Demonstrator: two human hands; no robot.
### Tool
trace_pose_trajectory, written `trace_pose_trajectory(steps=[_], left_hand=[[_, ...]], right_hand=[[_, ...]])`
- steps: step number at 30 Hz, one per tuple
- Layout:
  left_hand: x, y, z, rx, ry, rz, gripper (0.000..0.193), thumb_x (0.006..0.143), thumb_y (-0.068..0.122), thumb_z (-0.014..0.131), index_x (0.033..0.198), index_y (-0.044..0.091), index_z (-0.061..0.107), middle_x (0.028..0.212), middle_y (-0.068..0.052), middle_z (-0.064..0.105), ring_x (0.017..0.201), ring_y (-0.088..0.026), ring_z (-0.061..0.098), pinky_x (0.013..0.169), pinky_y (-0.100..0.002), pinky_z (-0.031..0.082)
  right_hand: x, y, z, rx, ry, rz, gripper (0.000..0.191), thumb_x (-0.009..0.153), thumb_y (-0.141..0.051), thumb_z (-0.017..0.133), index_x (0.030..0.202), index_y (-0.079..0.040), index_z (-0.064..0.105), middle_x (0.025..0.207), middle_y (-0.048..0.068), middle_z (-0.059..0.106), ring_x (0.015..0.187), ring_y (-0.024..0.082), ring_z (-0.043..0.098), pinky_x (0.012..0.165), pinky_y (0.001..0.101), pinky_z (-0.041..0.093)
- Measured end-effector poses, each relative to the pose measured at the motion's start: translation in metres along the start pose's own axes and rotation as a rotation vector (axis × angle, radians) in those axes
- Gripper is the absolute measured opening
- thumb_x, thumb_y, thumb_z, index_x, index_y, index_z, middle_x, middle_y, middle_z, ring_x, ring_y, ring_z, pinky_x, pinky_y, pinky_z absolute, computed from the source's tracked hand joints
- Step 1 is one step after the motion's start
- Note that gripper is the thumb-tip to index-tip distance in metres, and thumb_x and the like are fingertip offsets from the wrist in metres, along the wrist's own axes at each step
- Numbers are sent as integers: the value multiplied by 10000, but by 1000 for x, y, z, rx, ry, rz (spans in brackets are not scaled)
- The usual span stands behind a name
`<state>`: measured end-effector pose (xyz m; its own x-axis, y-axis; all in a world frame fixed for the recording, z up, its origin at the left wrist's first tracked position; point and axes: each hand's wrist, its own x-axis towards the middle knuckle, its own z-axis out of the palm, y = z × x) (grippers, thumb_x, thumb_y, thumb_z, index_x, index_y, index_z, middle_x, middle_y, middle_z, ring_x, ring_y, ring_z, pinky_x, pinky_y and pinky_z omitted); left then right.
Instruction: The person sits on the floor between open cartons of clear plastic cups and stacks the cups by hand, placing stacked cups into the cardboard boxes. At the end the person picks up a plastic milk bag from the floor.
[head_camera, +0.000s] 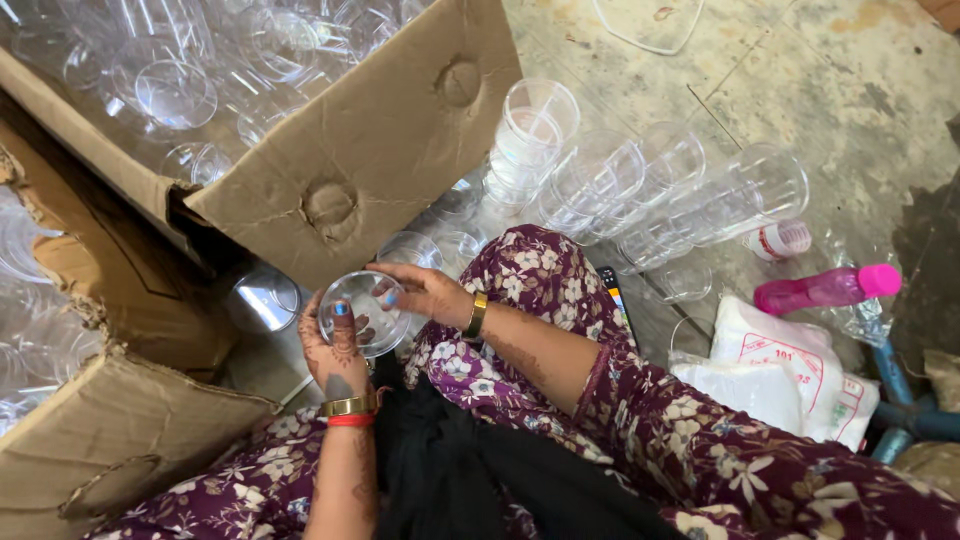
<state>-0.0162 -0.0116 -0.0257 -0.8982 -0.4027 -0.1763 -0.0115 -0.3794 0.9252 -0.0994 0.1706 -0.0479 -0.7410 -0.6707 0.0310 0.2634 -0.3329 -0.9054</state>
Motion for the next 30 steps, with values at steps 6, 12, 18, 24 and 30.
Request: trace_pose_trajectory(steps=[6,12,18,24,30], left_hand=[[-2,6,9,-67,-81,-21,593,974,359,717,1438,101,453,1311,-68,619,1003,-201,700,779,-317,603],[-3,19,12,-124,-24,-237,589,915,371,692,1403,132,465,1270,-91,632,991,-271,704,700,-396,580],[-6,27,5,-184,-118,-371,606,943,477,606,1439,140,518,1269,-151,658,982,-327,697,643,-395,533],[-5,23,3,-243,-153,-183,624,992,526,520,1462,121,456,1388,-126,603,1096,-277,686,807,-411,612],[7,16,-14,-235,23,-137,497,1027,438,571,1376,93,491,1331,-149,622,1027,-268,672,797,-405,587]], right_hand=[[-10,-8,4,-196,171,49,613,1015,-153,680,1580,-80,452,1285,117,643,1088,157,640,936,331,572],[-21,-36,26,-730,254,-284,969,893,-421,763,1647,-110,240,1521,136,509,1349,282,490,1166,434,415],[-25,-61,52,-1274,119,-417,1077,740,-541,887,1566,-90,362,1592,170,438,1513,383,407,1257,494,359],[-36,-91,35,-1306,533,-568,1019,729,-520,933,1469,-85,384,1498,218,470,1419,371,498,1187,486,457],[-98,-185,-27,-1435,1318,-717,1106,754,-530,980,1490,-75,291,1436,142,439,1335,290,472,1177,480,425]])
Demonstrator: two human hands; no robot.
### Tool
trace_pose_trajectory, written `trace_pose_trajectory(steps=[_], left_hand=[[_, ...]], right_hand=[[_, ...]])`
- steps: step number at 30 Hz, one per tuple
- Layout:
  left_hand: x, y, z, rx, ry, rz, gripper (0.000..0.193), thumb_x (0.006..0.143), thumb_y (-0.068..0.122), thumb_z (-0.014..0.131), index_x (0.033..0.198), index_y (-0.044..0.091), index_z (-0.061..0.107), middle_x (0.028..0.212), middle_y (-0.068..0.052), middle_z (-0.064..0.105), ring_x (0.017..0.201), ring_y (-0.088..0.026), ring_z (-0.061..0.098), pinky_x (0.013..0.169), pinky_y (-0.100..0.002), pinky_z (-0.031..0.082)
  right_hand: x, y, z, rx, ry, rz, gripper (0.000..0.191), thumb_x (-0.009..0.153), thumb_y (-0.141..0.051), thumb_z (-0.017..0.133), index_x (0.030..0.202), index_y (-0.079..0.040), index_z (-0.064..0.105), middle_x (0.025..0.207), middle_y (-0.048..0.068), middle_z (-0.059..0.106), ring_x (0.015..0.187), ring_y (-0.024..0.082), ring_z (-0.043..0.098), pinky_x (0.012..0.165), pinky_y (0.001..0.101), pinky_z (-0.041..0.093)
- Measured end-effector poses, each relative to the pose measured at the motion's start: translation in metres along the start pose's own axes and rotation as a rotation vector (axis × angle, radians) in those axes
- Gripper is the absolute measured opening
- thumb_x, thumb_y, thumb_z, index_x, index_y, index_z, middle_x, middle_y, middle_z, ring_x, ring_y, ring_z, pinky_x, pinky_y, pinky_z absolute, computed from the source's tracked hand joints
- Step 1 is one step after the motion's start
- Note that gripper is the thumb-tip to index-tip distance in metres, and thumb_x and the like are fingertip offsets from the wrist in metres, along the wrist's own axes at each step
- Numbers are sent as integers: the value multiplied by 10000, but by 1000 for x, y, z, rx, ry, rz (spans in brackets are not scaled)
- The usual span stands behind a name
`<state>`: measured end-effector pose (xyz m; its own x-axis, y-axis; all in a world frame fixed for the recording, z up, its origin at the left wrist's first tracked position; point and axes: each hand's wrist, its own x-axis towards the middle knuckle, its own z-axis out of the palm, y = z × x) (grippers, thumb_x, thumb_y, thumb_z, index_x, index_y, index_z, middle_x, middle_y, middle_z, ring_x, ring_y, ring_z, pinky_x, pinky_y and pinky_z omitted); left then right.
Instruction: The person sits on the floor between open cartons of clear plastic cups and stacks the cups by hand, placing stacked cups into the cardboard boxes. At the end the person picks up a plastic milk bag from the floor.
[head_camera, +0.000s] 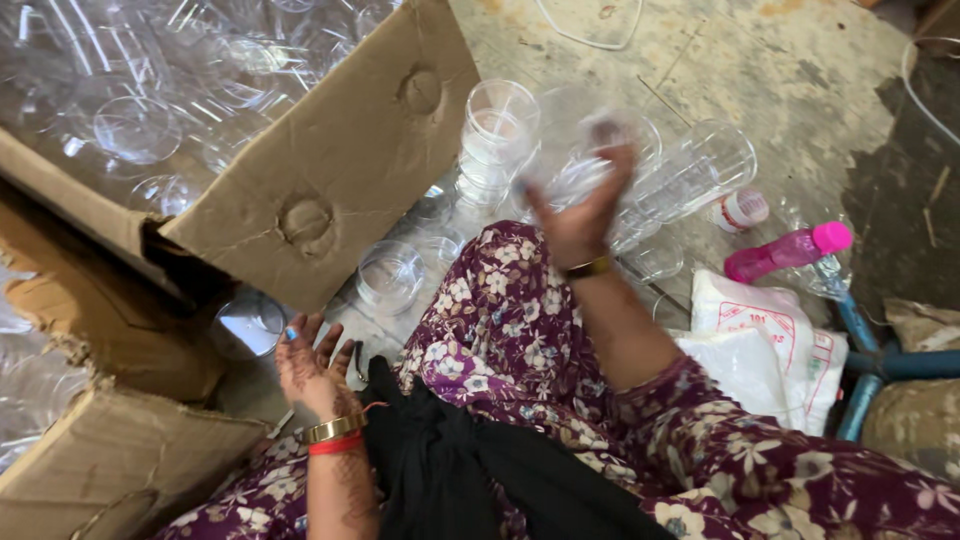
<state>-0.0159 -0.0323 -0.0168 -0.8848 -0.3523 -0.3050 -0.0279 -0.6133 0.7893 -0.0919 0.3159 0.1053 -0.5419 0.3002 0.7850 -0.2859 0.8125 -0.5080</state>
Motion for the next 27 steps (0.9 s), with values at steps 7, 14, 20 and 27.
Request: trace_pose_trajectory(steps=[7,14,20,27], left_hand=[[6,-14,1,24,-12,-56,409,1005,360,610,1317,106,540,1287,-119,642,1004,-250,689,782,-377,590],[4,-24,-4,226,-23,-26,356,1024,342,631,1292,115,572,1246,-74,639,1009,-193,654,783,-341,565],[20,-47,-19,516,45,86,365,935,266,663,1272,130,634,1215,-50,661,1020,-181,656,774,-349,575],[32,-68,-8,1441,53,250,626,827,410,775,1360,143,584,1470,-188,471,1383,-403,423,1150,-531,382]], right_hand=[[69,51,-76,-714,-80,-40,863,778,-710,913,1268,-131,503,1349,122,539,1418,406,371,1099,798,-23],[75,83,-71,-779,-242,199,772,766,-634,889,1251,-145,539,1415,139,527,1467,435,276,1090,827,-42],[56,64,-63,-703,-182,-58,750,826,-542,812,1413,-141,573,1649,211,319,1562,448,102,1118,793,-55],[-12,-40,16,177,-850,-99,464,910,-472,697,1222,-135,631,1357,116,661,1312,320,596,1190,534,371]])
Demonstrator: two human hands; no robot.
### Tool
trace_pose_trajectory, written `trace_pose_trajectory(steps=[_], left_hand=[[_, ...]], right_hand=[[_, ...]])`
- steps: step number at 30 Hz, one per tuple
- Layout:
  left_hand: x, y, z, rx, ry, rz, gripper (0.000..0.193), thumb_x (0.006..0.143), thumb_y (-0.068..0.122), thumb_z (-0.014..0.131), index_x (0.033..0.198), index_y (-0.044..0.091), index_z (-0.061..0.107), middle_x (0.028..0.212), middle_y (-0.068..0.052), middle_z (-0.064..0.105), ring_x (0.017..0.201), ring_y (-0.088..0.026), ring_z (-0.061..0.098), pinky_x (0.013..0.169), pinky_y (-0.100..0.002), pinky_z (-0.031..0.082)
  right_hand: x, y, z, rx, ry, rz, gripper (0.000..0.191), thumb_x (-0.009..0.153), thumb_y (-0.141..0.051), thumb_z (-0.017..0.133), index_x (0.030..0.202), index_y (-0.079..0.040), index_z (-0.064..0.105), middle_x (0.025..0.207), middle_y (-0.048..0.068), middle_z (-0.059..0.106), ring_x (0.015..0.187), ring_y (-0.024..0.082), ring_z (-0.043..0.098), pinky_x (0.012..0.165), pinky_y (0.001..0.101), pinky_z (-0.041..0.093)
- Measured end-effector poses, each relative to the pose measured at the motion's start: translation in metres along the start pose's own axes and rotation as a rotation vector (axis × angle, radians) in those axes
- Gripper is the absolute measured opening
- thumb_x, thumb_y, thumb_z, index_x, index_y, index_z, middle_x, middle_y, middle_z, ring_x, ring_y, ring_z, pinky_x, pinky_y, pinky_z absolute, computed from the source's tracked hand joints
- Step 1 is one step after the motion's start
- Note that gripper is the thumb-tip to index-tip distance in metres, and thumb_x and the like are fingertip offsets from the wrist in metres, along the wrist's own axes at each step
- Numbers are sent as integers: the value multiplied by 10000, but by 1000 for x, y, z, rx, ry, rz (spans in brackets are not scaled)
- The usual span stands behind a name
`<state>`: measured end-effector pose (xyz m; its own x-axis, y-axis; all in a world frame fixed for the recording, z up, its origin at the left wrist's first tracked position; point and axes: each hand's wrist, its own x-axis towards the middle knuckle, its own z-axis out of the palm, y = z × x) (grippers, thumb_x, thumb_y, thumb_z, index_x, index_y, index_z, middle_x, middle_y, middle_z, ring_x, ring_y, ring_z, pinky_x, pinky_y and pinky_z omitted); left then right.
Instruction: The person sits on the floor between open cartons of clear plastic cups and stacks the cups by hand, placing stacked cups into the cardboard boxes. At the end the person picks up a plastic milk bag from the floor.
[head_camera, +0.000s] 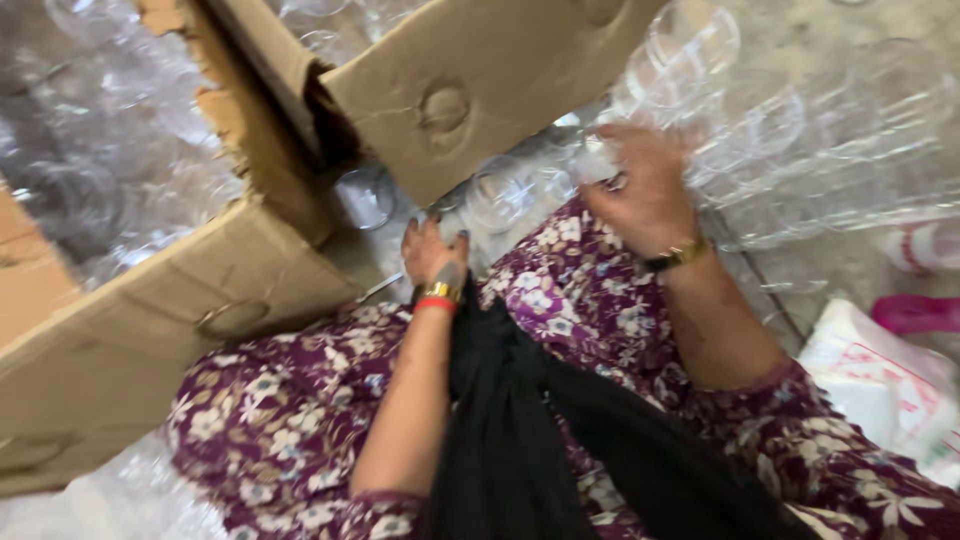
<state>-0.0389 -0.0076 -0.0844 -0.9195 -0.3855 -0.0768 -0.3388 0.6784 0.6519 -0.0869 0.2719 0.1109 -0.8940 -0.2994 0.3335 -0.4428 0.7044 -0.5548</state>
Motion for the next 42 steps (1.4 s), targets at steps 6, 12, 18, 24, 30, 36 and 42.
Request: trace_pose_trajectory(steps=[6,12,18,24,30,36,42], left_hand=[[-6,11,-20,292,-224,-131,832,806,463,758,1515,190,420,1683,-118,138,1520,-445,153,1162,-615,276],[9,-2,-11,374,-185,-81,889,808,430,738,1563,157,357,1682,-61,194,1428,-412,330,1132,-520,345],[12,-9,-4,395,-211,-72,851,826,445,713,1569,170,403,1621,-27,381,1221,-386,531,1106,-427,430],[9,3,-17,430,-146,-32,835,754,446,779,1468,171,444,1620,-66,316,1241,-419,460,1037,-469,448],[27,0,-15,458,-139,-59,674,871,226,641,1516,206,448,1611,-37,400,1240,-412,505,994,-514,492],[26,-12,-7,552,-195,-68,461,870,284,680,1288,125,567,1238,-120,693,1150,-341,644,1030,-465,488],[21,-13,-9,257,-19,0,344,797,196,709,1129,123,652,941,-153,711,886,-353,683,797,-487,544]], right_hand=[[27,-29,139,-586,-717,83,489,834,-494,726,1186,-166,645,1137,134,711,1164,316,620,1140,691,182],[3,20,185,-339,-487,-58,115,895,-199,684,1007,-212,703,890,58,758,952,270,704,1114,645,348],[0,38,178,1037,-644,276,126,1007,-184,661,1073,-79,635,913,28,654,813,123,661,752,284,571],[16,25,173,509,-636,199,706,792,-375,895,1272,-74,474,886,121,641,850,240,638,754,383,539],[13,13,190,326,-511,133,879,711,-404,873,1418,-123,431,1135,250,690,1053,387,664,931,440,530],[9,4,194,63,-386,275,846,781,-397,836,1518,-228,457,1270,246,600,1204,414,575,1036,442,492],[12,-16,189,-279,-93,191,725,803,-176,768,1476,-258,511,1532,183,461,1350,409,482,1041,483,462]])
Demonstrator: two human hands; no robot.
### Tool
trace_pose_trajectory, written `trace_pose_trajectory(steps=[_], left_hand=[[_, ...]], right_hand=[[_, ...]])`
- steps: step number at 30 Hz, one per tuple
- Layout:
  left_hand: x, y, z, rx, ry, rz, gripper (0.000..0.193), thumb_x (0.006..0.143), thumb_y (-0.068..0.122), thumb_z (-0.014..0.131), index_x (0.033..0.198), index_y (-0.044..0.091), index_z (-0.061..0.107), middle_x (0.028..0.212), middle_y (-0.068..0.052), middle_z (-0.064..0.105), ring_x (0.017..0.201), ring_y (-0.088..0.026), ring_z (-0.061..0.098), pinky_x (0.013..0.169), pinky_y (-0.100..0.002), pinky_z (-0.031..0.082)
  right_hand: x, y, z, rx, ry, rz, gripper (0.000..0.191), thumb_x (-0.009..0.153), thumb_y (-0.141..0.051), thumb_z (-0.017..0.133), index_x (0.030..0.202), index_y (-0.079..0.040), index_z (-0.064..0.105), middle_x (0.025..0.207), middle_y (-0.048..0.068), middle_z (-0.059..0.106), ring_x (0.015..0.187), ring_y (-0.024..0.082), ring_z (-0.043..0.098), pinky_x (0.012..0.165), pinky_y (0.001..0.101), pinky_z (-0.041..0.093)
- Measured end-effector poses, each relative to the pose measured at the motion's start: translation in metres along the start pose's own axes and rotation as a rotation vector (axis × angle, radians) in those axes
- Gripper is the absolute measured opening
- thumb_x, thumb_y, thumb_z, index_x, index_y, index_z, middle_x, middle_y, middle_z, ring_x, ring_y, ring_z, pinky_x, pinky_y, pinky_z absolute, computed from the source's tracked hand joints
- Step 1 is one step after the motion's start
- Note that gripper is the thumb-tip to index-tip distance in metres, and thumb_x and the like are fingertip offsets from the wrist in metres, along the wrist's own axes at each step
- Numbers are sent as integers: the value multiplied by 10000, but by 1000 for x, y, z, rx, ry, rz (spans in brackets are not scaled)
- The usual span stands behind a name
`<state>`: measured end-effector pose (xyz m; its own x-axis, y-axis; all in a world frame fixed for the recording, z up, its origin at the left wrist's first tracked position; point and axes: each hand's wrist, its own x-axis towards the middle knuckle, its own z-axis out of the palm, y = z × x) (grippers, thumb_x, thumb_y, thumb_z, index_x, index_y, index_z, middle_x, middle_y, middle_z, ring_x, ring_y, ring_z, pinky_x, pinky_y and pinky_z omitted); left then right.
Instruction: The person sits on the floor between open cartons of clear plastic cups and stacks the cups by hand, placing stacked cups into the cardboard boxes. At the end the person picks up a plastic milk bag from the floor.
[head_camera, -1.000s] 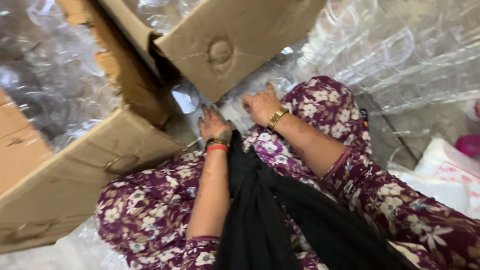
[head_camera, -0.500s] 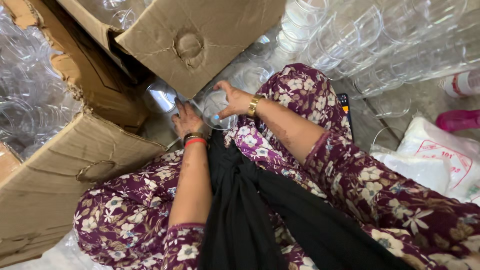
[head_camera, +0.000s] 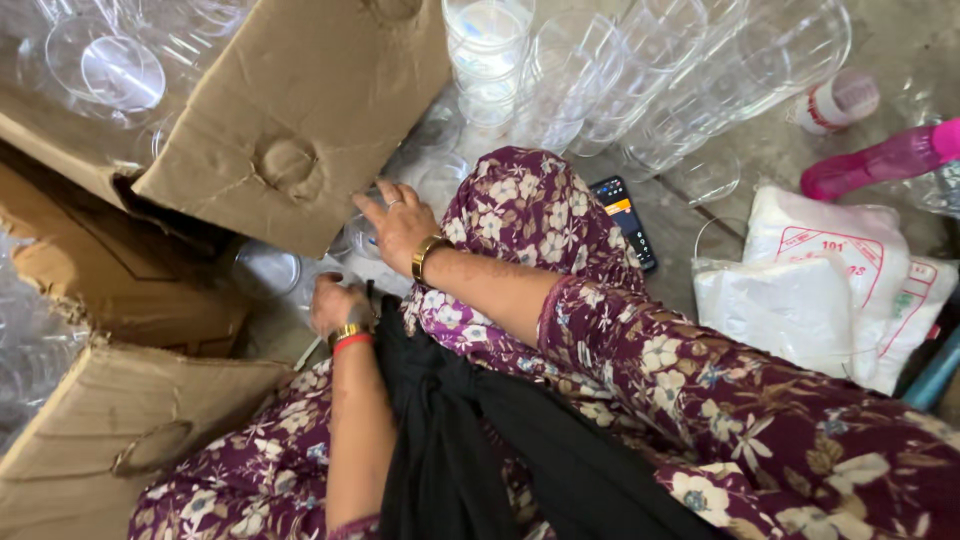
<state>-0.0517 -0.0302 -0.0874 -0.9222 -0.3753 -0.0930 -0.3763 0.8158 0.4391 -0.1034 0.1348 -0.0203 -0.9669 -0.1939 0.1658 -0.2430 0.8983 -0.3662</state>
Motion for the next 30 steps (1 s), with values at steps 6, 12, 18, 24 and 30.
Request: trace_pose_trajectory(steps=[6,12,18,24,30], left_hand=[[9,-17,6,-1442,16,-430,244,905,150,630,1146,120,635,762,1,574,666,-206,510,659,-489,477],[31,-51,10,-1185,-16,-809,289,938,137,479,1182,144,635,791,-17,628,712,-250,584,677,-534,508],[25,-40,22,-146,80,-92,440,854,215,675,1281,114,641,1192,-177,612,1071,-406,560,936,-524,459],[5,-21,31,5,-44,123,848,750,397,830,1479,95,517,1542,-258,409,1374,-485,379,1149,-536,310],[2,-26,28,-22,-94,91,1010,700,432,856,1559,138,412,1603,-244,344,1439,-484,321,1190,-523,277]], right_hand=[[-16,17,-49,343,86,-114,613,846,-286,810,1378,-120,555,1454,214,515,1357,405,462,1129,517,396],[-108,133,-137,360,375,5,196,938,-140,707,1131,-107,712,1149,101,707,1112,285,648,964,407,520],[-190,255,-139,226,193,642,311,930,-294,689,1141,-65,678,1076,149,722,995,314,715,879,414,553],[-212,316,-91,-16,-57,673,633,715,-494,826,1115,-42,636,957,191,707,880,430,668,749,518,520],[-195,348,-77,19,18,902,429,1000,-511,628,1047,-93,711,975,206,719,936,421,673,806,525,515]])
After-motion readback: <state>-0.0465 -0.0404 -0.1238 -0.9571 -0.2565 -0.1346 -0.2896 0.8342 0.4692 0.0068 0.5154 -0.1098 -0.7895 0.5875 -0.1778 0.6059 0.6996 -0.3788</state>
